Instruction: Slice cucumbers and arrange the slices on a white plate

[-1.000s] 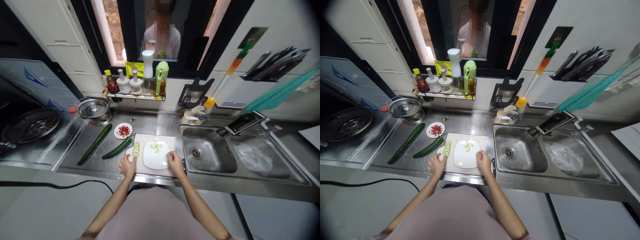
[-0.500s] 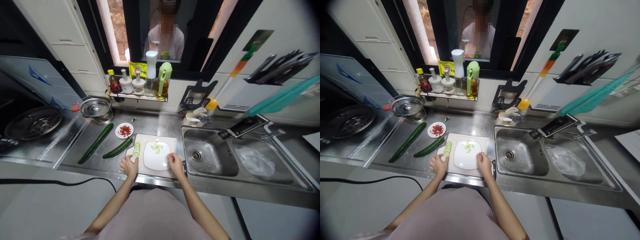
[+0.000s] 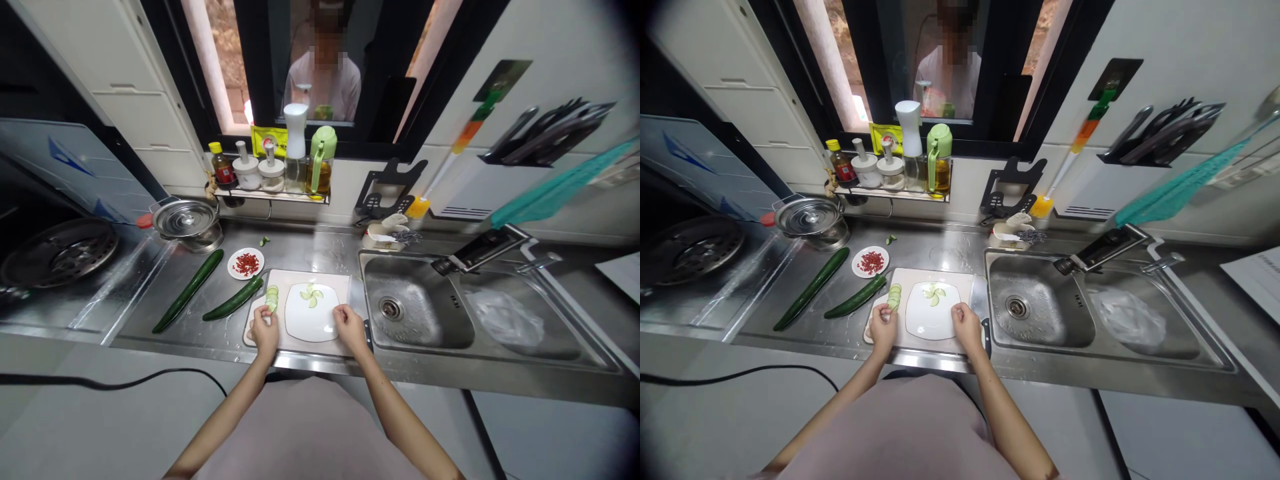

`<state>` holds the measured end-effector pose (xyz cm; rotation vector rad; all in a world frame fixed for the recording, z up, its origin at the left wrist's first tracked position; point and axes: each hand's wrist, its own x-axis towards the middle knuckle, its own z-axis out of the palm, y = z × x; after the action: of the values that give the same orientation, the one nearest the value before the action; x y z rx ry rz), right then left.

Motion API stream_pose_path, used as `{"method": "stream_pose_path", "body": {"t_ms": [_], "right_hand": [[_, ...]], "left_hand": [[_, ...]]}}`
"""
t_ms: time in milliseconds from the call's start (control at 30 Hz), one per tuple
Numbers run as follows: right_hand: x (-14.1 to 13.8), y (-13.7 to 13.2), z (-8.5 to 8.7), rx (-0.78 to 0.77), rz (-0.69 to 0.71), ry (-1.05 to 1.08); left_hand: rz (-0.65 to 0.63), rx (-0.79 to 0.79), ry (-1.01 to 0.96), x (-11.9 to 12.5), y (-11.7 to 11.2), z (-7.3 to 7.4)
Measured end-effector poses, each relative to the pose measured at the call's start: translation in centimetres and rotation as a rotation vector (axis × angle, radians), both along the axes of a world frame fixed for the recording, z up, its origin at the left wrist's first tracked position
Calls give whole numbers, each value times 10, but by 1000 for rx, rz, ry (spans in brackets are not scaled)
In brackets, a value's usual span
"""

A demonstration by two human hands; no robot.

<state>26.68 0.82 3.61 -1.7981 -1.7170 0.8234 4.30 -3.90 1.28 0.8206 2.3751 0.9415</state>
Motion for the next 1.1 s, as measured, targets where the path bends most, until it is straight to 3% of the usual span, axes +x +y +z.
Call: {"method": "stream_pose_path", "body": {"t_ms": [200,333,533,667,933,1100], "right_hand": [[-17,10,19,46,117,166],[-36,18,29,147,280,291],[-52,24,42,195,350,310],[-50,29,52,260,357,264],[-38,34,77,518,455,95],[-33,34,82,571,492,26]], "left_hand": [[-109,388,-606,19,15,34],[-177,434,-847,26,26,53],[-256,477,-910,30,37,67],[-245,486,-800,31,41,74],[-317,336,-809,30,51,105],[-293,318,-839,33,57,115]]}}
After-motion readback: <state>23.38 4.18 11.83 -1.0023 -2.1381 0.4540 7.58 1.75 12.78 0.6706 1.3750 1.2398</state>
